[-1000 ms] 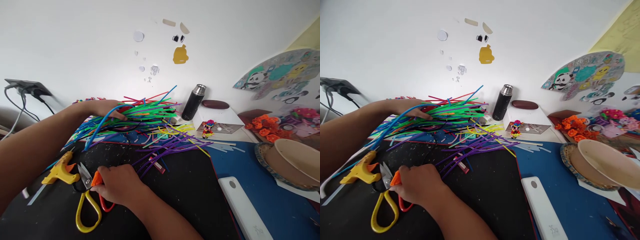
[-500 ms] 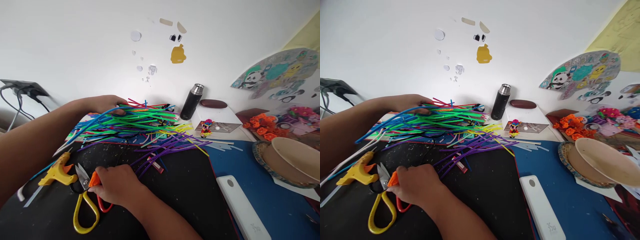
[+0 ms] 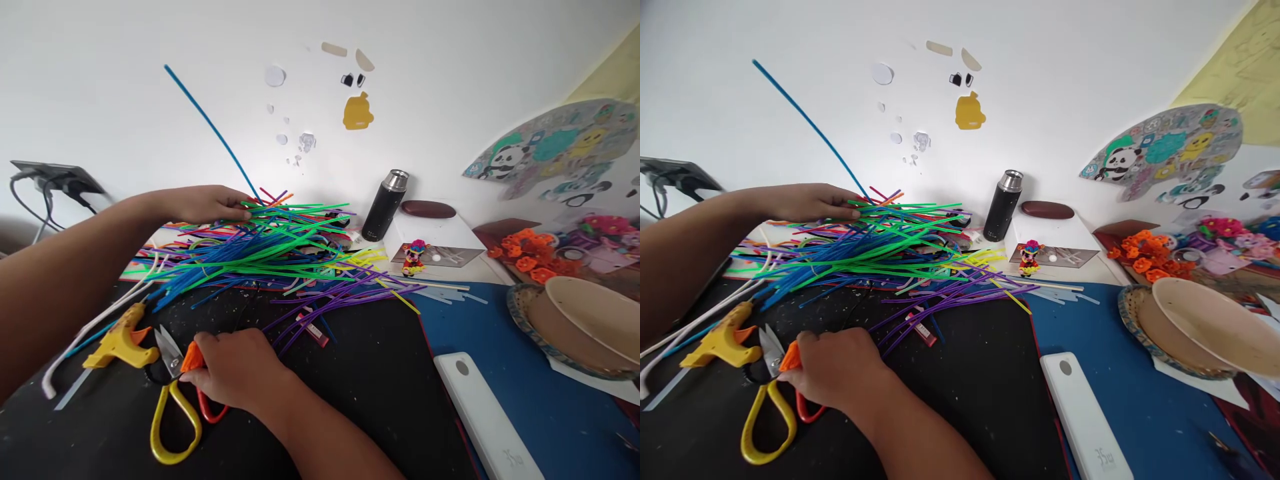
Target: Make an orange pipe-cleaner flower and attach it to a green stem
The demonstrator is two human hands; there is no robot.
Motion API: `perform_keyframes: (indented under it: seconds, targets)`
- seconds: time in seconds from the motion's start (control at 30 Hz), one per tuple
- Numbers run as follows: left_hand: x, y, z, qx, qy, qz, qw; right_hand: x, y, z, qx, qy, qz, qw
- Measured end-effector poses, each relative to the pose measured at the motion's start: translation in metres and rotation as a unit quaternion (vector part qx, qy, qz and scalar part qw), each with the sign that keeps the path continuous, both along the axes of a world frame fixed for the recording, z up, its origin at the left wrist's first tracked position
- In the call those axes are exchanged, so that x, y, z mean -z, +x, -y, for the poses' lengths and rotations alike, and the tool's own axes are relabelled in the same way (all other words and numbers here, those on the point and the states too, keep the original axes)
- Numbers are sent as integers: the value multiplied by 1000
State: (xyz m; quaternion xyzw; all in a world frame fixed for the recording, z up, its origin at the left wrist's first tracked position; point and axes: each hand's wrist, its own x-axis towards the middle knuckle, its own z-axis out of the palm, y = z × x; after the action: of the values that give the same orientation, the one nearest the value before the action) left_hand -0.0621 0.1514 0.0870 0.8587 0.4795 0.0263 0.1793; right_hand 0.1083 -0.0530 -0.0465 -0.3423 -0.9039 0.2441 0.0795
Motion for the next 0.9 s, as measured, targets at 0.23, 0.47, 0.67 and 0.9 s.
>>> perform_keyframes:
  seconds: [0.23,0.47,0.67,0.9]
  targets:
    - [14,-6,4,-19,-91,-108,990,-1,0,0,-1,3,7,1000]
    - [15,-33,11,-32,-79,-91,992,-1,0,0,3,11,17,1000]
    - [37,-35,0,-61,61,-72,994,1,0,1,2,23,19,1000]
    - [71,-3,-8,34,128,-133,982,4,-1,1,8,25,16,1000]
